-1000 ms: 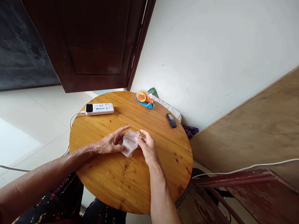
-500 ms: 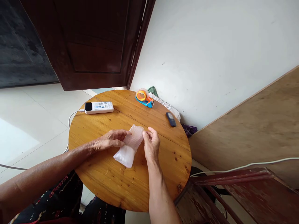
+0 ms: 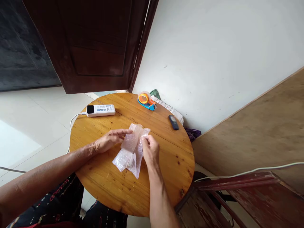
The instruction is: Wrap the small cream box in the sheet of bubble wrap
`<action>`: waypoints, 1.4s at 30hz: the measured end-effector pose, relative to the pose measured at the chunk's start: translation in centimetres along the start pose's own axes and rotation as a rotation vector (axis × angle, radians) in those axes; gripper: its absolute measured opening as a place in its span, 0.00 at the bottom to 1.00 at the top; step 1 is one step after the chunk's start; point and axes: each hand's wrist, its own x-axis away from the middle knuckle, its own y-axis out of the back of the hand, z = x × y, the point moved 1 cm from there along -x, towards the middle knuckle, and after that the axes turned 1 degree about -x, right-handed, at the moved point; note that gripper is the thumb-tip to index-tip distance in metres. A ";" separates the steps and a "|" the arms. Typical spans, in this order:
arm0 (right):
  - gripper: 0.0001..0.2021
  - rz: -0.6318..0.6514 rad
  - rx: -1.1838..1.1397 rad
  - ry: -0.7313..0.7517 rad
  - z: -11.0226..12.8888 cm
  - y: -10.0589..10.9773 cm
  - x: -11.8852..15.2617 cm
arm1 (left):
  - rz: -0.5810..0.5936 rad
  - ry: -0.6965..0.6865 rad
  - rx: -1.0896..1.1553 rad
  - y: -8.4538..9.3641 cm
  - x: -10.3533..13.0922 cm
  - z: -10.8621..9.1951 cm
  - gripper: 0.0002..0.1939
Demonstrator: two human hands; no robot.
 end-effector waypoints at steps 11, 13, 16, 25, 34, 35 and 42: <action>0.15 0.039 -0.428 -0.131 0.1 0.3 -0.7 | -0.348 -0.269 -0.771 0.8 0.6 -1.1 0.31; 0.15 0.111 -0.452 -0.143 0.5 0.1 -0.3 | -0.319 -0.271 -0.835 0.4 0.7 -1.2 0.33; 0.17 0.278 -0.482 -0.204 0.9 -0.4 0.3 | -0.291 -0.254 -0.826 0.0 0.5 -0.9 0.34; 0.15 -0.021 -0.418 -0.129 -1.3 0.9 -1.5 | -0.543 -0.041 0.001 2.1 -0.9 -0.2 0.15; 0.22 -0.235 -0.057 -0.021 -3.9 2.2 -2.8 | -0.752 -0.260 -0.355 3.1 -0.4 -1.5 0.20; 0.22 -0.242 0.006 0.003 -4.0 2.3 -2.9 | -0.759 -0.307 -0.490 2.9 0.0 -2.0 0.19; 0.24 -0.203 0.421 0.125 -4.3 2.2 -3.2 | -0.032 -0.235 -1.032 0.4 1.2 -4.5 0.29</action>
